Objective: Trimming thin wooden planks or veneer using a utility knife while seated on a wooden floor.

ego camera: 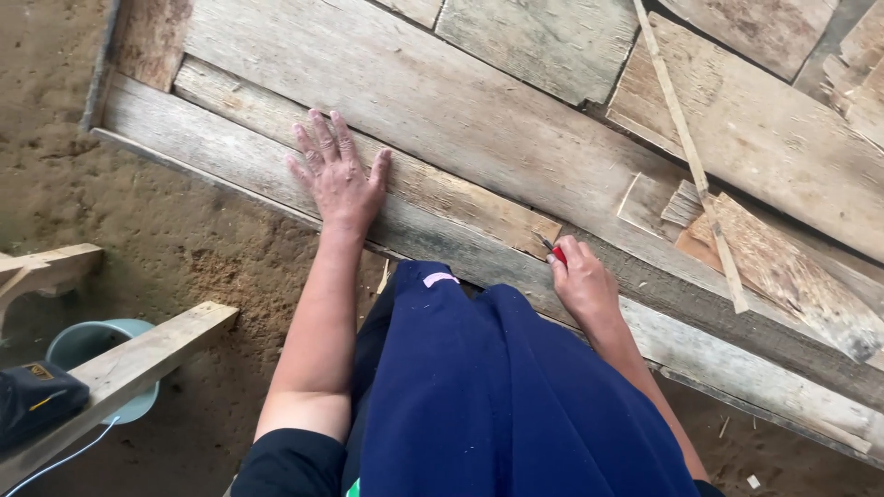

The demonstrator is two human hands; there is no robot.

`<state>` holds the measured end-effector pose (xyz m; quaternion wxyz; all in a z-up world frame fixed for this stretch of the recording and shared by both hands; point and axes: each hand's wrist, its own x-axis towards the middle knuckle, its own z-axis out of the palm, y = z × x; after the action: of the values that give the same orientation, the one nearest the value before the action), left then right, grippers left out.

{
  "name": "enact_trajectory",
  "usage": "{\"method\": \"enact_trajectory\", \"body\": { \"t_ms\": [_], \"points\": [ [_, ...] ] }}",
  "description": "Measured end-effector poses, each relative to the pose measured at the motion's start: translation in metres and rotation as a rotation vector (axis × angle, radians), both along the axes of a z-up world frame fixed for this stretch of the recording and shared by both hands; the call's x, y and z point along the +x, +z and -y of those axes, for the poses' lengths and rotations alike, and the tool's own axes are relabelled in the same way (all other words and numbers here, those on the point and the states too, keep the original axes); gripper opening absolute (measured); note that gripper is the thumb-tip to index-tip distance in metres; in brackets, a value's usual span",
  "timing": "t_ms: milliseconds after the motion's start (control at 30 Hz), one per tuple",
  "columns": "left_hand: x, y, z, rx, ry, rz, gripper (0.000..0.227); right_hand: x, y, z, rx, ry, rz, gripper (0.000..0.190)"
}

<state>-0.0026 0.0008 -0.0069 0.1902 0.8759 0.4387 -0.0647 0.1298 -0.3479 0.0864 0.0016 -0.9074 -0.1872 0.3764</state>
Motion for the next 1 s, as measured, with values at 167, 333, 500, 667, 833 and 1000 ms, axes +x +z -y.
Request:
{"method": "enact_trajectory", "body": {
  "t_ms": [167, 333, 500, 667, 833, 1000],
  "points": [
    [0.0, -0.001, 0.001, 0.024, 0.008, 0.027, 0.095, -0.002, 0.003, -0.003, -0.012, 0.01, 0.018, 0.025],
    [-0.002, -0.004, 0.001, 0.033, 0.024, 0.037, 0.096, -0.006, 0.032, -0.033, -0.099, 0.06, 0.069, 0.024],
    [-0.002, -0.013, 0.0, 0.022, 0.013, 0.027, 0.099, -0.013, 0.011, -0.096, 0.022, 0.253, 0.081, 0.025],
    [-0.004, -0.019, -0.001, 0.026, 0.032, 0.078, 0.097, -0.016, -0.031, -0.126, 0.082, 0.372, 0.133, 0.024],
    [-0.005, -0.028, -0.002, 0.029, 0.05, 0.108, 0.097, -0.018, -0.026, -0.134, 0.106, 0.4, 0.128, 0.023],
    [-0.006, -0.034, 0.001, 0.007, 0.042, 0.132, 0.098, -0.021, -0.016, -0.14, 0.035, 0.366, 0.12, 0.024]
  ]
}}
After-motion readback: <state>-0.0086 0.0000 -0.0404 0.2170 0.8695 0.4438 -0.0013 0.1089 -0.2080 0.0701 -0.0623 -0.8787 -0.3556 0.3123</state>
